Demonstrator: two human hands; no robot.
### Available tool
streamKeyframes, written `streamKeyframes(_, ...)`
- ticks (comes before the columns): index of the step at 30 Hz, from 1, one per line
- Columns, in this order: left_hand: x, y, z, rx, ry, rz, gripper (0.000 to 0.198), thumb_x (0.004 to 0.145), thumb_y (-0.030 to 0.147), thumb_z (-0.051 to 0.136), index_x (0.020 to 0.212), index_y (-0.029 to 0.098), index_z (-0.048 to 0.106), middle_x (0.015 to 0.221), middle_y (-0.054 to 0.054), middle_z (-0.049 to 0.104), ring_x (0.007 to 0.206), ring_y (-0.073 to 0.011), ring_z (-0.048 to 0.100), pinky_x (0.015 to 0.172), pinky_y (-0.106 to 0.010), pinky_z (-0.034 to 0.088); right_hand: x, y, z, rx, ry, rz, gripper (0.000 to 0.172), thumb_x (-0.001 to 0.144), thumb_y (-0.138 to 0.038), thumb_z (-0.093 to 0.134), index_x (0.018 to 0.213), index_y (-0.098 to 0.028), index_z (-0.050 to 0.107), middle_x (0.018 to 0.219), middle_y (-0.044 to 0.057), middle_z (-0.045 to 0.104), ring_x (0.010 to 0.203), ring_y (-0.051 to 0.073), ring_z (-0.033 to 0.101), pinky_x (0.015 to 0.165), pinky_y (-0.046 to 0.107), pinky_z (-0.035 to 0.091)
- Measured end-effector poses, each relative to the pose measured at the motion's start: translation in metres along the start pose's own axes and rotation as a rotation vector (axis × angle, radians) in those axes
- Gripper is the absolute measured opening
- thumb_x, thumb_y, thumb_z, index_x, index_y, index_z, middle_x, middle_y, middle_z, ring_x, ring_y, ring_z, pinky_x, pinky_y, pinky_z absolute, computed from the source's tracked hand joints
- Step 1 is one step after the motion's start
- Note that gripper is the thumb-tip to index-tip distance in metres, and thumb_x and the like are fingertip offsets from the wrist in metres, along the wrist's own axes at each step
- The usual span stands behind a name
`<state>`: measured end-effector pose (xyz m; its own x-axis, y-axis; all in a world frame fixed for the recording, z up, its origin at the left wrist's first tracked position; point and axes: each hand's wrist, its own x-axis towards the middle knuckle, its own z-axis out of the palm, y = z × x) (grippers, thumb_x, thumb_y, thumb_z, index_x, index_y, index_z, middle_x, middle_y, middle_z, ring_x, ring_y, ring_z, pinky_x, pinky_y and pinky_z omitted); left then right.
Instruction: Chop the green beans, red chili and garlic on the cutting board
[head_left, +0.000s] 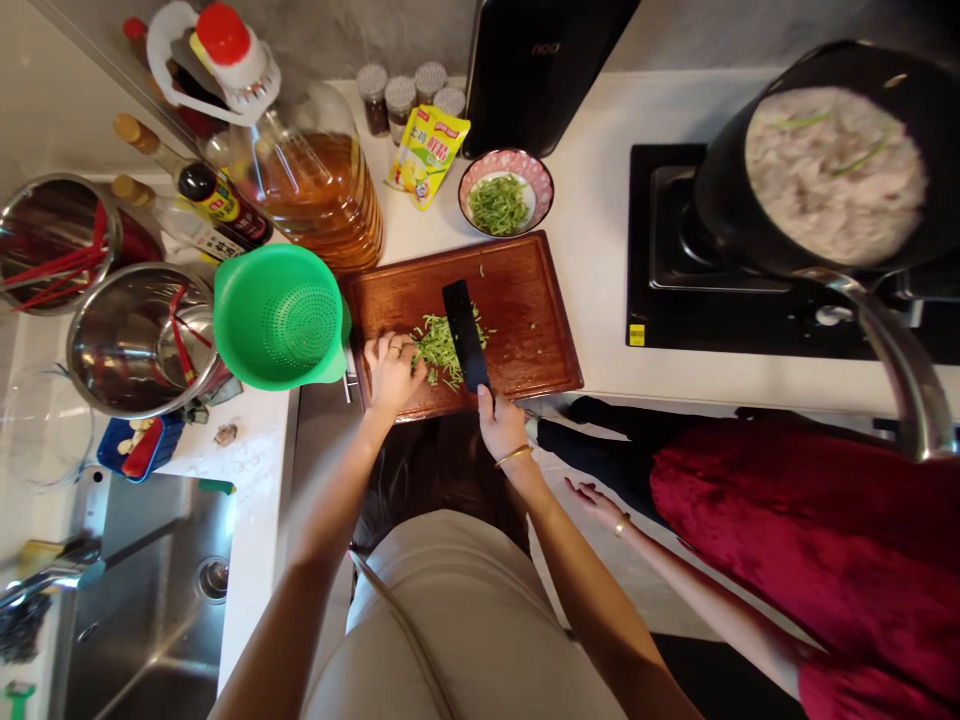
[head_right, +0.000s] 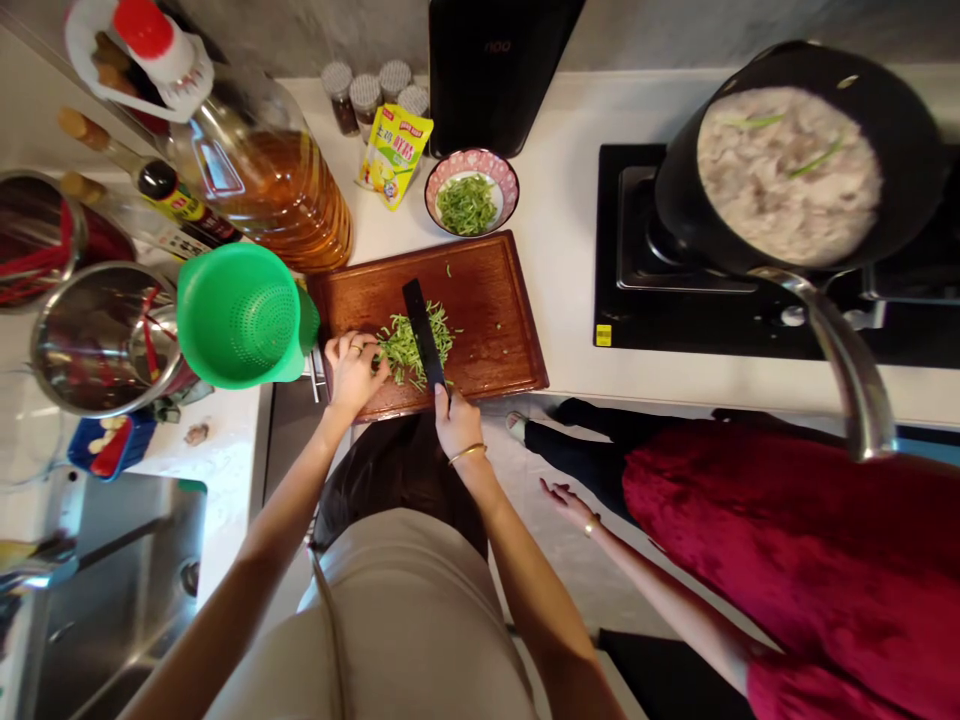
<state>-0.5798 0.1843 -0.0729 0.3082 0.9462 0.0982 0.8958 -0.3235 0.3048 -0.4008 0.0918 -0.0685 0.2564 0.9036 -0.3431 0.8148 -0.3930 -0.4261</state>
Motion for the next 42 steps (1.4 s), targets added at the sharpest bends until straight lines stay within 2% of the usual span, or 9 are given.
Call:
streamKeyframes(3, -0.012, -0.008, -0.010, 0.046, 0.032, -0.088, 0.014, 0.084, 0.026, 0.052, 0.090, 0.019, 0.063, 0.102, -0.010, 0.064, 0.108, -0.0292, 0.048, 0.098, -0.048, 0.029, -0.001, -0.001, 0.000, -0.007, -0.007, 0.007, 0.047, 0.096, -0.042, 0.026, 0.086, -0.015, 0.063, 0.073, 0.009, 0.069, 0.070, 0.020, 0.065, 0.062, 0.026, 0.038)
streamKeyframes(8, -0.033, -0.021, -0.003, 0.132, -0.086, -0.164, 0.015, 0.085, 0.025, 0.050, 0.086, 0.018, 0.064, 0.083, -0.010, 0.065, 0.087, -0.0266, 0.056, 0.080, -0.039, 0.040, -0.001, -0.006, 0.002, -0.025, -0.060, 0.000, 0.049, 0.097, -0.044, 0.024, 0.083, -0.015, 0.062, 0.072, 0.010, 0.069, 0.071, 0.021, 0.065, 0.062, 0.026, 0.038)
streamKeyframes(13, -0.045, -0.023, 0.014, 0.032, -0.041, -0.132, 0.025, 0.090, 0.034, 0.047, 0.099, 0.020, 0.065, 0.097, -0.010, 0.066, 0.093, -0.0257, 0.057, 0.082, -0.037, 0.042, -0.004, -0.016, 0.002, -0.072, -0.133, -0.022, 0.049, 0.097, -0.045, 0.023, 0.088, -0.016, 0.062, 0.076, 0.009, 0.070, 0.074, 0.021, 0.066, 0.064, 0.026, 0.039)
streamKeyframes(18, -0.063, -0.024, 0.020, -0.044, 0.041, -0.157, 0.045, 0.086, 0.047, 0.052, 0.121, 0.018, 0.055, 0.109, -0.013, 0.064, 0.102, -0.0267, 0.055, 0.089, -0.037, 0.042, -0.009, -0.026, 0.005, -0.169, -0.205, -0.080, 0.049, 0.097, -0.045, 0.023, 0.095, -0.016, 0.062, 0.081, 0.009, 0.071, 0.075, 0.022, 0.067, 0.064, 0.026, 0.040)
streamKeyframes(22, -0.074, -0.023, 0.028, -0.075, 0.071, -0.163, 0.036, 0.090, 0.041, 0.046, 0.114, 0.017, 0.058, 0.105, -0.013, 0.065, 0.104, -0.0268, 0.055, 0.091, -0.041, 0.041, -0.013, -0.031, 0.010, -0.228, -0.237, -0.123, 0.053, 0.097, -0.047, 0.019, 0.092, -0.016, 0.062, 0.079, 0.010, 0.071, 0.073, 0.022, 0.067, 0.063, 0.026, 0.040)
streamKeyframes(26, -0.076, -0.022, 0.032, -0.096, 0.131, -0.147, 0.029, 0.092, 0.028, 0.041, 0.111, 0.018, 0.061, 0.108, -0.011, 0.065, 0.111, -0.0257, 0.054, 0.099, -0.045, 0.036, -0.015, -0.034, 0.012, -0.260, -0.265, -0.146, 0.055, 0.097, -0.048, 0.018, 0.092, -0.016, 0.062, 0.078, 0.010, 0.071, 0.073, 0.021, 0.068, 0.064, 0.026, 0.041)
streamKeyframes(32, -0.082, -0.034, 0.033, -0.135, 0.167, 0.044, 0.026, 0.089, 0.025, 0.050, 0.111, 0.023, 0.063, 0.120, -0.005, 0.063, 0.122, -0.0237, 0.049, 0.113, -0.052, 0.019, -0.017, -0.036, 0.014, -0.257, -0.291, -0.157, 0.055, 0.097, -0.048, 0.018, 0.096, -0.017, 0.063, 0.082, 0.010, 0.072, 0.074, 0.021, 0.068, 0.066, 0.027, 0.043)
streamKeyframes(36, -0.079, -0.039, 0.040, -0.137, 0.168, 0.091, 0.019, 0.088, 0.023, 0.051, 0.100, 0.023, 0.066, 0.113, -0.003, 0.066, 0.111, -0.0211, 0.056, 0.113, -0.052, 0.022, -0.017, -0.035, 0.016, -0.237, -0.282, -0.153, 0.054, 0.097, -0.048, 0.018, 0.094, -0.017, 0.063, 0.083, 0.010, 0.072, 0.077, 0.021, 0.068, 0.068, 0.027, 0.043)
streamKeyframes(42, -0.067, -0.032, 0.048, -0.200, 0.131, 0.028, 0.018, 0.090, 0.022, 0.048, 0.094, 0.020, 0.065, 0.107, -0.005, 0.068, 0.105, -0.0186, 0.058, 0.109, -0.048, 0.033, -0.013, -0.037, 0.011, -0.261, -0.286, -0.112, 0.052, 0.097, -0.046, 0.020, 0.090, -0.017, 0.063, 0.081, 0.010, 0.072, 0.077, 0.023, 0.068, 0.067, 0.027, 0.042)
